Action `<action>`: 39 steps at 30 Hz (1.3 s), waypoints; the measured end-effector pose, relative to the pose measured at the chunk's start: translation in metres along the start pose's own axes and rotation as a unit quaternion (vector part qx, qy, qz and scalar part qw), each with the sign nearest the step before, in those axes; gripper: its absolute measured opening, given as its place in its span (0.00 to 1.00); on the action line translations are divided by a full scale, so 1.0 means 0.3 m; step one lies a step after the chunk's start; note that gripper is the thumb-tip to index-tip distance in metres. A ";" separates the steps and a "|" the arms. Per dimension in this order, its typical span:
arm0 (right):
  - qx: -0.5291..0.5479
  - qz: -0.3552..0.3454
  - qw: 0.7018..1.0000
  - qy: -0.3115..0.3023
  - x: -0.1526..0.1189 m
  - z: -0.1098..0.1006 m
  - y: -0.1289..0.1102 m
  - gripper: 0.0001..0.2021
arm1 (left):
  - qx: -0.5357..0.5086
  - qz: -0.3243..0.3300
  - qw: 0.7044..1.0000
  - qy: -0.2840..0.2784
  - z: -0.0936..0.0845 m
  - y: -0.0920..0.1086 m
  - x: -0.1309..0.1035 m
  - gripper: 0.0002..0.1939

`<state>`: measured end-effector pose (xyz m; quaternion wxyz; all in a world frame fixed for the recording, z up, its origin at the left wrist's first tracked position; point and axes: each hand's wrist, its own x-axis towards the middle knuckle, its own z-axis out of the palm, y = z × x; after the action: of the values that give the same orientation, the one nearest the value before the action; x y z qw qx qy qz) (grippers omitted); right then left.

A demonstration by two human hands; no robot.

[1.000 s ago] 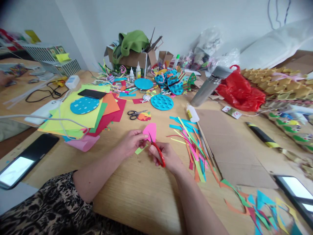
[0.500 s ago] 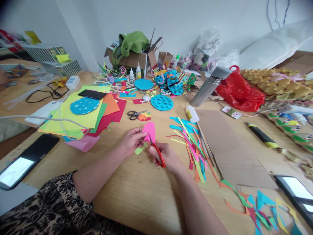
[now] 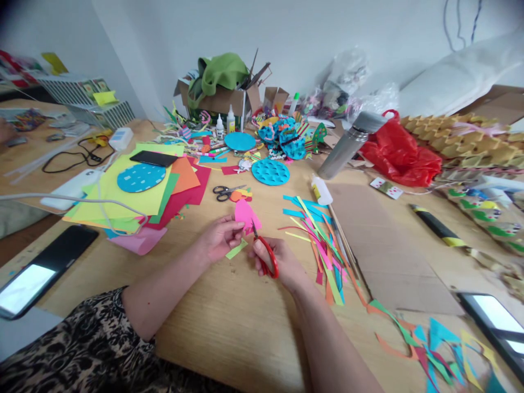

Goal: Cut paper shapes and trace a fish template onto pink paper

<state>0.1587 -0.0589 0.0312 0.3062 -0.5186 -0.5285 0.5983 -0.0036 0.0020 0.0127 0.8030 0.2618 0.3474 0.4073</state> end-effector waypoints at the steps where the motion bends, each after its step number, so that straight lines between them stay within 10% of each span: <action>1: 0.005 0.001 1.000 0.003 0.002 -0.001 0.003 0.30 | 0.003 0.001 1.000 -0.002 0.002 0.000 -0.002 0.11; 39: 0.035 -0.023 0.999 -0.036 0.014 -0.007 0.046 0.29 | 0.043 0.002 0.999 -0.024 0.010 -0.007 -0.018 0.10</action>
<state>0.1621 -0.0579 0.0171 0.3185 -0.4739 -0.5294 0.6274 -0.0026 -0.0041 0.0150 0.7981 0.3067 0.3449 0.3873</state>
